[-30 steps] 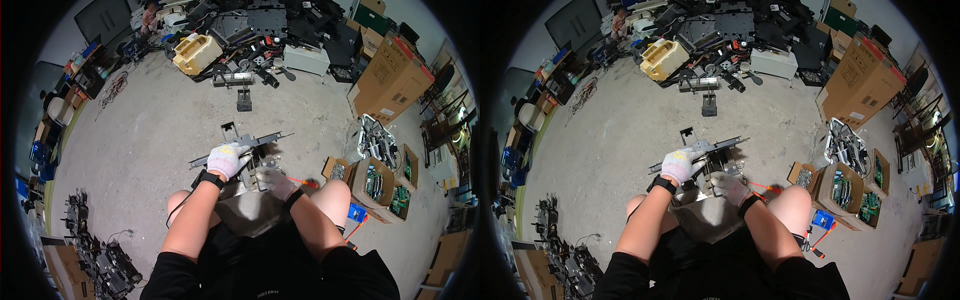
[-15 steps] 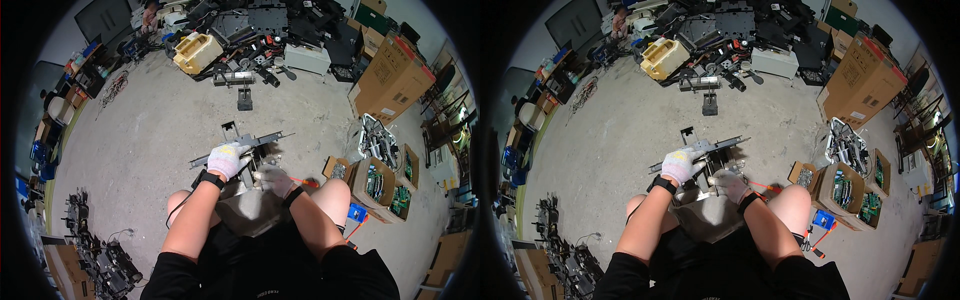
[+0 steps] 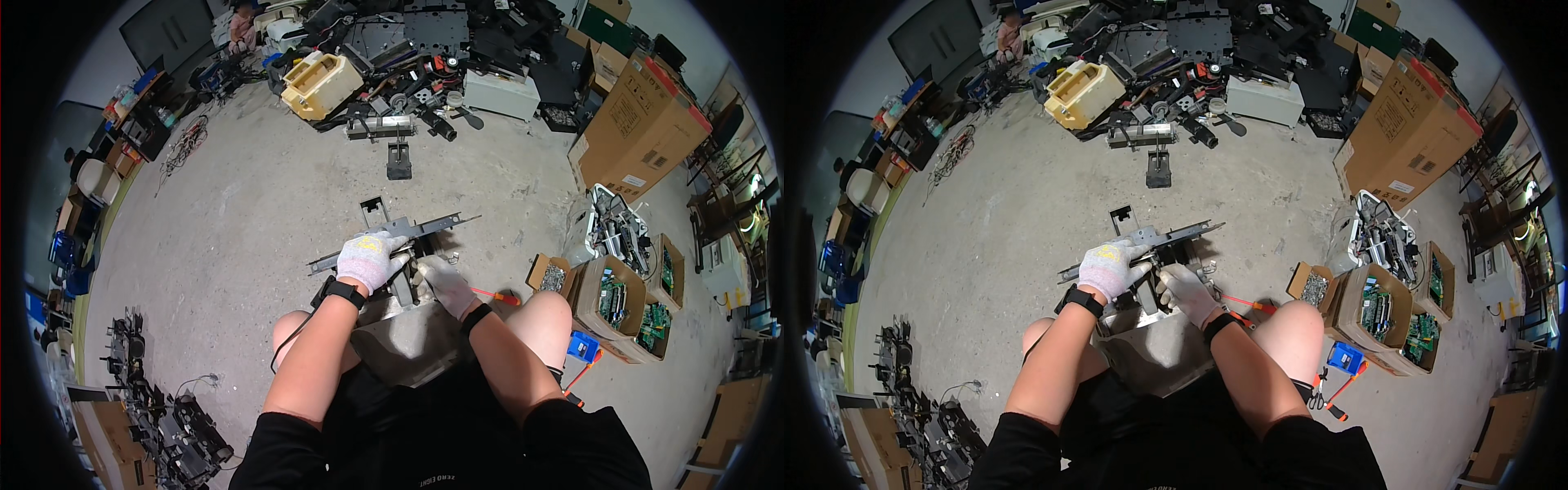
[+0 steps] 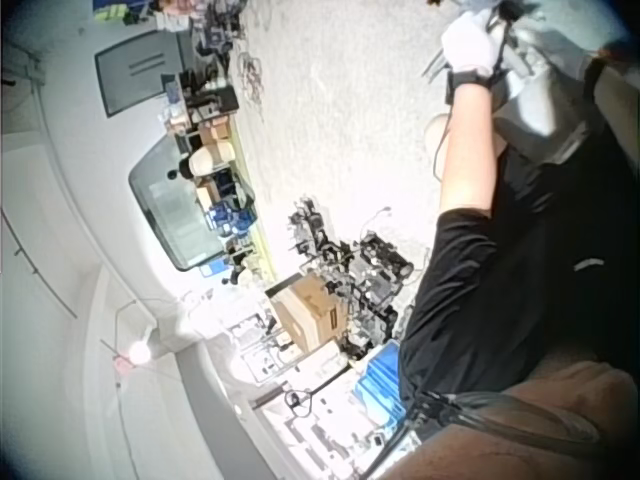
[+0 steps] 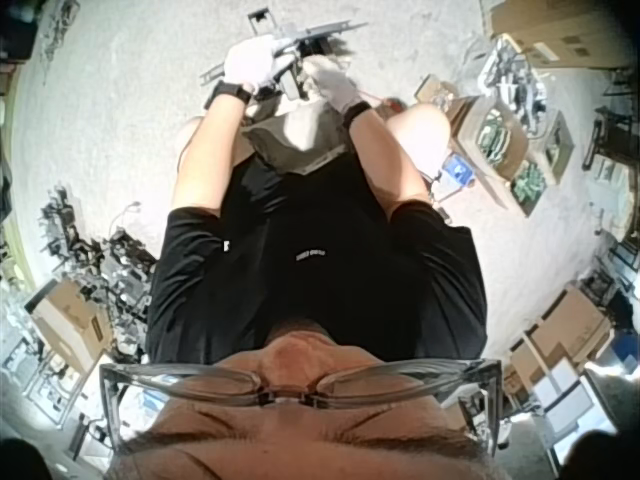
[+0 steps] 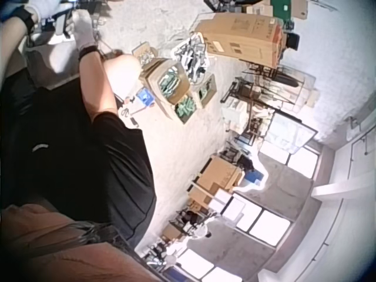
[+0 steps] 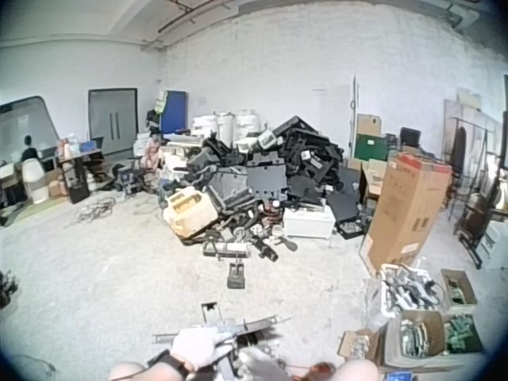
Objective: Disassembling a large electromechanical assembly from a printer or photocopier using tools.
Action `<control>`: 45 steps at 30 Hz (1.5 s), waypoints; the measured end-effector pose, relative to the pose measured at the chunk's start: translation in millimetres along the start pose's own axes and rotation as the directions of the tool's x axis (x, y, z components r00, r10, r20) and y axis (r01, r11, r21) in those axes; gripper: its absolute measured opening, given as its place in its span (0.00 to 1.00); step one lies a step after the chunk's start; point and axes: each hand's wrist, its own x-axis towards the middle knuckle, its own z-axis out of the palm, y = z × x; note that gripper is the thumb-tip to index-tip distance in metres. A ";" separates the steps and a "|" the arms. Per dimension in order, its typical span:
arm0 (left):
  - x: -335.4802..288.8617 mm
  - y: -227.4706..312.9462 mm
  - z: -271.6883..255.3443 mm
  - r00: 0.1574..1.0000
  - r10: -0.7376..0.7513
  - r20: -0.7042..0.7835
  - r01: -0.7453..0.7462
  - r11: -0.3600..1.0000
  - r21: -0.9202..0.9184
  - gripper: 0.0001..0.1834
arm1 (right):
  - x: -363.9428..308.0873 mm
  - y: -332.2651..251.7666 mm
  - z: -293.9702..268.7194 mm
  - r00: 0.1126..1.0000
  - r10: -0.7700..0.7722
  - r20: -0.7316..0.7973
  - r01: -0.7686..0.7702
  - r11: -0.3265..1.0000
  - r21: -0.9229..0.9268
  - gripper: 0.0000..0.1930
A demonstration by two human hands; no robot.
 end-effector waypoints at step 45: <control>16.1 3.5 -3.0 0.995 -0.002 -0.096 0.003 1.000 0.007 0.18 | -255.2 -360.7 -5.9 -0.111 -0.924 -0.365 0.715 0.181 -0.675 0.21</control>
